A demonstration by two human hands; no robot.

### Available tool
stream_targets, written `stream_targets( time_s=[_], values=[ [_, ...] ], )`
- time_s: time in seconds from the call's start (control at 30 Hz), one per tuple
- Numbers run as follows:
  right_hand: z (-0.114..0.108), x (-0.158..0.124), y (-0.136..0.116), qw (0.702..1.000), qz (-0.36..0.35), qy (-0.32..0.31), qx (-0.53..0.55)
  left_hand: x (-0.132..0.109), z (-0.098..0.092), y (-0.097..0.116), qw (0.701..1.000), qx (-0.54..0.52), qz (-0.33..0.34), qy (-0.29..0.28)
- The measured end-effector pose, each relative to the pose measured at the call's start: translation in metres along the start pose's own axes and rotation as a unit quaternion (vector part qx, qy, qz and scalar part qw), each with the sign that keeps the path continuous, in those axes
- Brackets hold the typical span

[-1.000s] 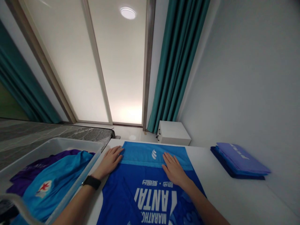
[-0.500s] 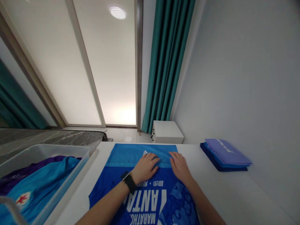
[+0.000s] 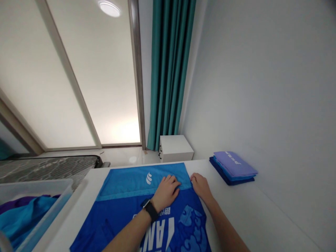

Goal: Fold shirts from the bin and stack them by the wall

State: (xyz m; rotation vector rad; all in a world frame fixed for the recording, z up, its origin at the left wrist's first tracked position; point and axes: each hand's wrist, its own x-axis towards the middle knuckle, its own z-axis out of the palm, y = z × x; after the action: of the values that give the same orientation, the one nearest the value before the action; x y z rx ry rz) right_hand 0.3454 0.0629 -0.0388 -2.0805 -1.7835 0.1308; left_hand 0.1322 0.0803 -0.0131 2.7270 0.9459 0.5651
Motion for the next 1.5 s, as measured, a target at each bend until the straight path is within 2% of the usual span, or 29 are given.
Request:
stream_targets(
  time_s=[0.17, 0.33, 0.47, 0.57, 0.67, 0.9, 1.03, 1.33, 1.5],
  values=[
    [0.0, -0.003, -0.008, 1.0, 0.008, 0.009, -0.026, 0.0, 0.002, -0.003, 0.999, -0.031, -0.011, 0.003],
    [0.006, -0.006, -0.013, 0.998, -0.025, 0.06, -0.005, 0.0, 0.0, -0.001, 1.0, -0.026, -0.013, -0.002],
    [0.013, -0.001, -0.014, 0.984, -0.011, 0.079, 0.157, -0.001, -0.001, 0.002, 1.0, -0.018, -0.004, 0.005],
    [0.015, 0.009, -0.013, 0.953, 0.047, 0.04, 0.296, -0.001, 0.0, 0.002, 1.0, -0.018, 0.001, 0.009],
    [0.014, 0.027, -0.012, 0.937, 0.069, -0.007, 0.343, -0.002, 0.001, 0.002, 1.0, -0.011, 0.002, 0.011],
    [0.016, 0.08, -0.016, 0.953, 0.066, -0.02, 0.296, -0.002, 0.0, 0.006, 1.0, 0.028, 0.005, 0.008],
    [0.021, 0.096, -0.021, 0.972, 0.053, -0.005, 0.228, -0.002, -0.001, 0.008, 0.999, 0.039, -0.001, 0.009],
    [0.022, 0.087, -0.026, 0.995, 0.014, 0.018, 0.095, -0.001, -0.002, 0.007, 1.0, 0.03, 0.001, 0.0],
    [0.014, 0.079, -0.03, 0.998, 0.013, -0.005, 0.067, -0.002, 0.0, 0.007, 0.999, 0.031, -0.009, 0.006]
  ],
)
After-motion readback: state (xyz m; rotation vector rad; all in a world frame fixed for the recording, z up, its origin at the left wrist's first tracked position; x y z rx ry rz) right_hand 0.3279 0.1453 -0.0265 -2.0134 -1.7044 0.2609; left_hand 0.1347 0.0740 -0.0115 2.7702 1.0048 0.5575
